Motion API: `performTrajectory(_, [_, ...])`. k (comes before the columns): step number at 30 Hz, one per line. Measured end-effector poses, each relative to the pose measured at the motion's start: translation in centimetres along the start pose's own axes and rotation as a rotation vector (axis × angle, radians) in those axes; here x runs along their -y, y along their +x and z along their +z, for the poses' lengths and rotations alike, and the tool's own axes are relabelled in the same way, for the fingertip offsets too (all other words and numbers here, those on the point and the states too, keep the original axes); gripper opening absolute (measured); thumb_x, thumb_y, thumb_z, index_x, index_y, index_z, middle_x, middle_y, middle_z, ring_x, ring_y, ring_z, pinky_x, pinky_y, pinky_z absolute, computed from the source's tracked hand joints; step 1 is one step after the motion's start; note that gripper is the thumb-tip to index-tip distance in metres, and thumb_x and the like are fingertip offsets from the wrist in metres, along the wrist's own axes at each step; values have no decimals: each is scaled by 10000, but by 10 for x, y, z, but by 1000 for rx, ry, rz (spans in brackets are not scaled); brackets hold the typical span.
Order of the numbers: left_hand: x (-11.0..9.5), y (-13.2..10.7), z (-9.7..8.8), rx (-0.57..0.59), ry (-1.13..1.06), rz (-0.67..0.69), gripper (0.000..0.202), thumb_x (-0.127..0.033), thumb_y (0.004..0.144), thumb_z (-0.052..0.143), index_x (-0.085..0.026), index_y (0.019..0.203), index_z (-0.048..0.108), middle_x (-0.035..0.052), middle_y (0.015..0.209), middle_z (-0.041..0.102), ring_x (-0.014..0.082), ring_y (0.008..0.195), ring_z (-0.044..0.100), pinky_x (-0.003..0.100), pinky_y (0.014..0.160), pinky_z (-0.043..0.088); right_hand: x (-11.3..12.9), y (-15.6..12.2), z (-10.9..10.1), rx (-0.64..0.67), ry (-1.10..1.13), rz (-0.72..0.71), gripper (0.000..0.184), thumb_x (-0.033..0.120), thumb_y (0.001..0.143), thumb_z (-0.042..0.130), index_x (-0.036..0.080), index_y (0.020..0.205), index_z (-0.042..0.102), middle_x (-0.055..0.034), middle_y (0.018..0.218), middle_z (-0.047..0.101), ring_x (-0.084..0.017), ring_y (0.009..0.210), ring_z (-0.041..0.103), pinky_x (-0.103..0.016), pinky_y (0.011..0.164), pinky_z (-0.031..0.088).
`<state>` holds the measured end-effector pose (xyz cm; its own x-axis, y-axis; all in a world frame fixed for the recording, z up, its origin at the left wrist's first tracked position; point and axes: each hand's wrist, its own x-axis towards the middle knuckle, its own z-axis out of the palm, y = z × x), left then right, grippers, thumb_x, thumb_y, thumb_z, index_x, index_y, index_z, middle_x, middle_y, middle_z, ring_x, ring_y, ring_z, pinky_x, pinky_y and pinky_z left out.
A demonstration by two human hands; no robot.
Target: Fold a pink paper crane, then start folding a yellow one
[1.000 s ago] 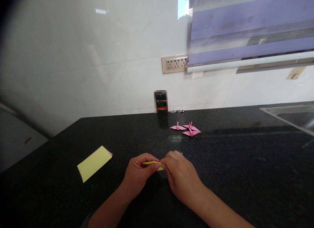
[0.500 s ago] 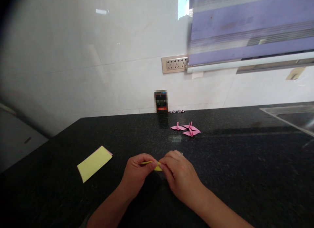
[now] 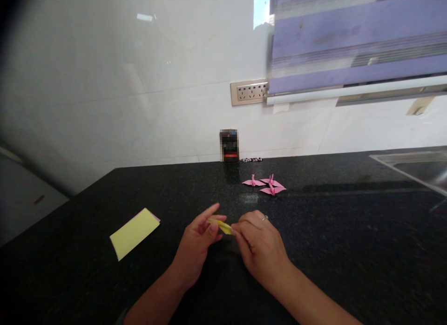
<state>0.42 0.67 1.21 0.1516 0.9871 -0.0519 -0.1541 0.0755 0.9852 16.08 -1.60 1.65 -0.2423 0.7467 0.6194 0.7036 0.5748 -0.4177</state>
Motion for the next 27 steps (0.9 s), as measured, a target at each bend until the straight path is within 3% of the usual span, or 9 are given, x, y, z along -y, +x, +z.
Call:
performTrajectory(2, [0,1,0,-14,-32,-55,411,-382,639,633,-154,972,553,46,769,624,127,626,561,232,561,430,-4,0,0,-44,-74,-30,156,170,799,464,175,846,612,-66,740,576,-178,711,509,-311,623,418])
performTrajectory(5, [1,-1,0,91,-23,-145,326,-415,676,588,-103,769,584,35,617,590,94,509,513,213,501,400,-6,0,-1,-31,-142,-124,175,148,795,474,169,900,612,-77,770,588,-185,734,501,-309,617,421])
performTrajectory(10, [0,-4,2,164,-97,-178,293,-375,710,567,-94,774,615,41,645,591,89,545,514,215,538,398,1,-1,-2,36,-126,-228,203,126,795,462,194,908,617,-72,802,592,-189,779,503,-309,629,427])
performTrajectory(12, [0,-4,2,164,-115,-169,271,-344,706,584,-95,805,621,42,655,601,86,549,513,216,547,400,2,-1,-1,4,-49,-179,203,139,780,481,199,931,602,-70,831,572,-189,800,505,-323,661,433])
performTrajectory(15, [-1,-3,2,145,-102,-156,257,-301,688,612,-93,838,627,47,659,620,89,552,522,221,555,409,0,-2,3,-89,87,7,223,159,763,502,180,977,559,-88,911,534,-194,840,507,-324,672,447])
performTrajectory(18, [-1,-2,3,142,-91,-143,234,-275,662,638,-94,812,641,54,678,640,103,581,542,231,576,428,-2,-2,6,-83,225,147,206,158,774,492,173,976,534,-81,907,537,-174,795,524,-284,621,451])
performTrajectory(22, [1,-2,4,147,-103,-71,199,-224,605,686,-111,763,642,37,700,648,111,614,559,231,600,445,-1,-1,6,7,340,157,139,138,797,467,199,875,565,-25,760,551,-142,695,524,-266,609,425])
performTrajectory(27, [1,-2,3,134,-126,-32,349,-185,611,681,-162,949,597,-6,702,630,89,536,562,224,545,463,1,0,4,48,388,190,135,142,813,447,200,843,565,-22,759,539,-142,707,516,-266,619,410])
